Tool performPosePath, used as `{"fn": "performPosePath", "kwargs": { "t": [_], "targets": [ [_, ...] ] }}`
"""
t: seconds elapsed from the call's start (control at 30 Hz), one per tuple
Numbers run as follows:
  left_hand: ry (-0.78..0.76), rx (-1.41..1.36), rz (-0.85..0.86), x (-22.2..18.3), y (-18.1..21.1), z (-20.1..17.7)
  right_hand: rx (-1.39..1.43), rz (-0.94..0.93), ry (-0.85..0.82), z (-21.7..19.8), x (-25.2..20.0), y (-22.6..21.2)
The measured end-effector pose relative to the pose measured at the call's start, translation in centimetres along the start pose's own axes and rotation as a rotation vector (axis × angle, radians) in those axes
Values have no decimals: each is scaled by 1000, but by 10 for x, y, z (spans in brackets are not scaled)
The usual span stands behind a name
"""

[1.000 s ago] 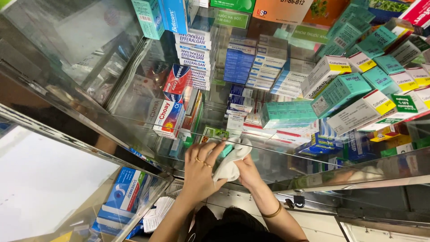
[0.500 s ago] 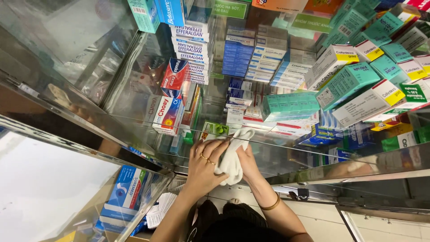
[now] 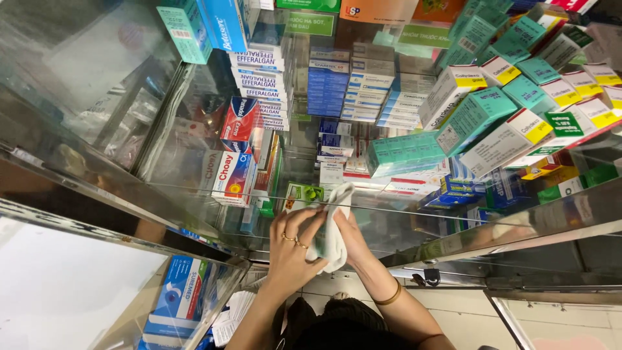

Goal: The recorder is cleaning and organizing various boxes of medicine on glass shelves within a pharmacy cabinet.

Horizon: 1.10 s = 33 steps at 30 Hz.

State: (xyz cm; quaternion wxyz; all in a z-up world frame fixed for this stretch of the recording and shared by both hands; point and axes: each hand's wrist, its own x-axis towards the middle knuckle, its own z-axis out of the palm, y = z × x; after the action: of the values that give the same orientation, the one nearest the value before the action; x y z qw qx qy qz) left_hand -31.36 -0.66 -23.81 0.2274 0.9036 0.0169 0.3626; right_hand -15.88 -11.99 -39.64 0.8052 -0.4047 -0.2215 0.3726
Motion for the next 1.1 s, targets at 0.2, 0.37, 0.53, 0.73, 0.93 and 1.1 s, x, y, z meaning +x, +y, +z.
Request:
{"fn": "performPosePath", "kwargs": {
  "t": [0.2,0.37,0.53,0.73,0.93,1.1],
  "targets": [
    [63,80,-105,1,-1,5,73,227,65,37,-11,-33],
    [271,76,-181,-8,-7,12,-368,25,-106,-2,-17,-5],
    [157,-61,-162,2,5,-21,-389,-57,-80,22,-18,-29],
    [112,-331,-342,0,12,-45,-511,-261,-188,39,-12,-51],
    [299,-106,-283,14,36,-91,-398,-214,-245,38,-8,-53],
    [527,6,-73,56,73,-148,-210,23,-6,8,0,-25]
  ]
}}
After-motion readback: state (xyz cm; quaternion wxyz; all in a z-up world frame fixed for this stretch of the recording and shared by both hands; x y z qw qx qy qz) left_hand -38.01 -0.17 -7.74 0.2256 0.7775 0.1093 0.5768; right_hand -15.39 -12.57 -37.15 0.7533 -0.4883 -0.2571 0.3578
